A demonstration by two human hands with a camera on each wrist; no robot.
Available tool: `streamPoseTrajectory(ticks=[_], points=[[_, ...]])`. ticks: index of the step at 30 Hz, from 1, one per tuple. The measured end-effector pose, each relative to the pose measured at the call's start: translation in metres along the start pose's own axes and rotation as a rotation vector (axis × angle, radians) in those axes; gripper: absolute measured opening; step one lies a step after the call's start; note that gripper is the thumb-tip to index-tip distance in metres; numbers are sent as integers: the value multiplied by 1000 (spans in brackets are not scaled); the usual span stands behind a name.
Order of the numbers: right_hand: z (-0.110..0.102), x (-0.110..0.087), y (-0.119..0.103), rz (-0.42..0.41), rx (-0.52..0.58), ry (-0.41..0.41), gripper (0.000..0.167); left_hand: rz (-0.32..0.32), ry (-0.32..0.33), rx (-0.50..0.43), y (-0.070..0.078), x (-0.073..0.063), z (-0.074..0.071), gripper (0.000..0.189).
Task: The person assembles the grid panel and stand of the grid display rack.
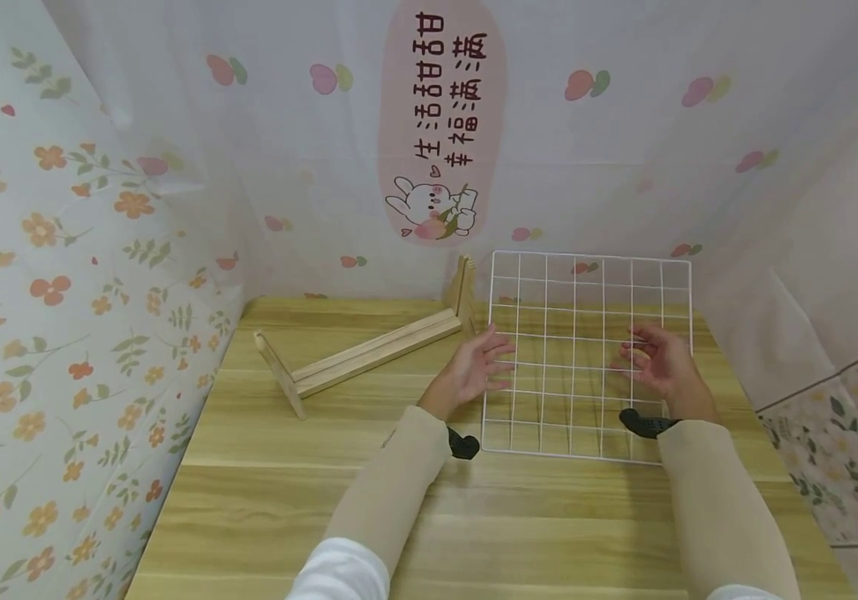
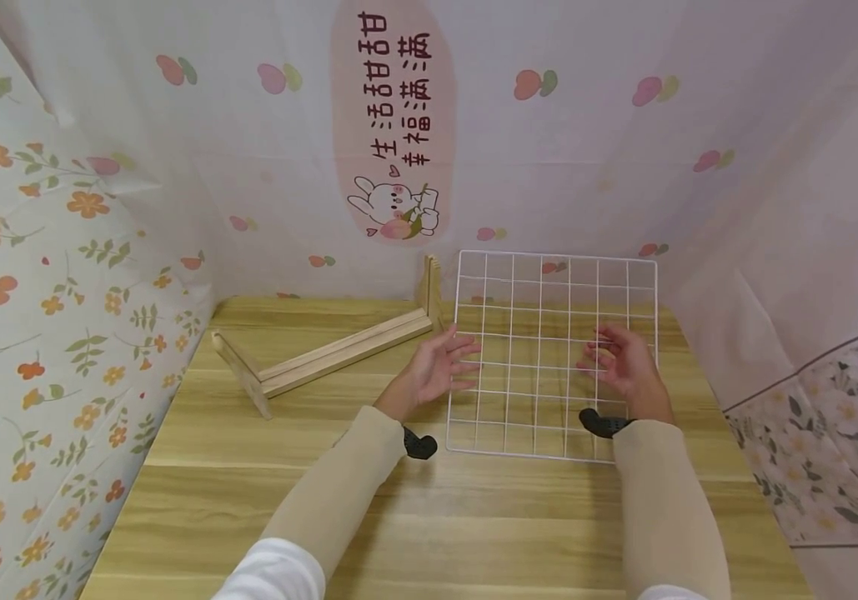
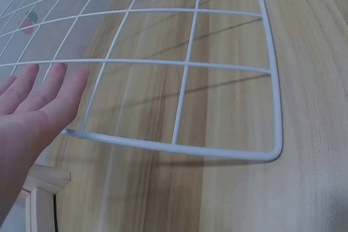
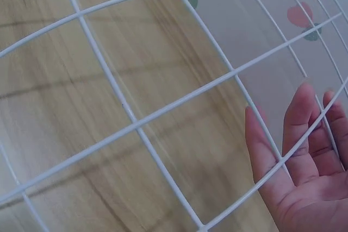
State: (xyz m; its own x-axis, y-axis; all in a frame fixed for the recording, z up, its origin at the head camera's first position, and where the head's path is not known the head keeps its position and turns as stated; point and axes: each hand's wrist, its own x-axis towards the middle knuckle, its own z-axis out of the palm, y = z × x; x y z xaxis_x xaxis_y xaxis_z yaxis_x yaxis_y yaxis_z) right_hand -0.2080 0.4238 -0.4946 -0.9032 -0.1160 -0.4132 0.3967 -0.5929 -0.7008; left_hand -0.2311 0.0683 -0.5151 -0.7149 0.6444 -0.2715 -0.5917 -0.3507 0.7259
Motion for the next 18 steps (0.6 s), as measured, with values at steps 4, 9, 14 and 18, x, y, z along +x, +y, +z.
streamPoseTrajectory(ticks=[4, 9, 14, 18], points=[[4, -1, -2, -14, -30, -13, 32, 26, -10, -27, 2, 0, 0, 76], [8, -4, -5, -5, -62, -8, 33, 46, -31, -28, 4, -2, 0, 75], [7, -4, -8, 1, -92, -10, 30, 68, -42, -7, 6, -3, 0, 72], [9, -3, -11, -2, -159, -13, 24, 78, -44, 4, 8, -4, -1, 68]])
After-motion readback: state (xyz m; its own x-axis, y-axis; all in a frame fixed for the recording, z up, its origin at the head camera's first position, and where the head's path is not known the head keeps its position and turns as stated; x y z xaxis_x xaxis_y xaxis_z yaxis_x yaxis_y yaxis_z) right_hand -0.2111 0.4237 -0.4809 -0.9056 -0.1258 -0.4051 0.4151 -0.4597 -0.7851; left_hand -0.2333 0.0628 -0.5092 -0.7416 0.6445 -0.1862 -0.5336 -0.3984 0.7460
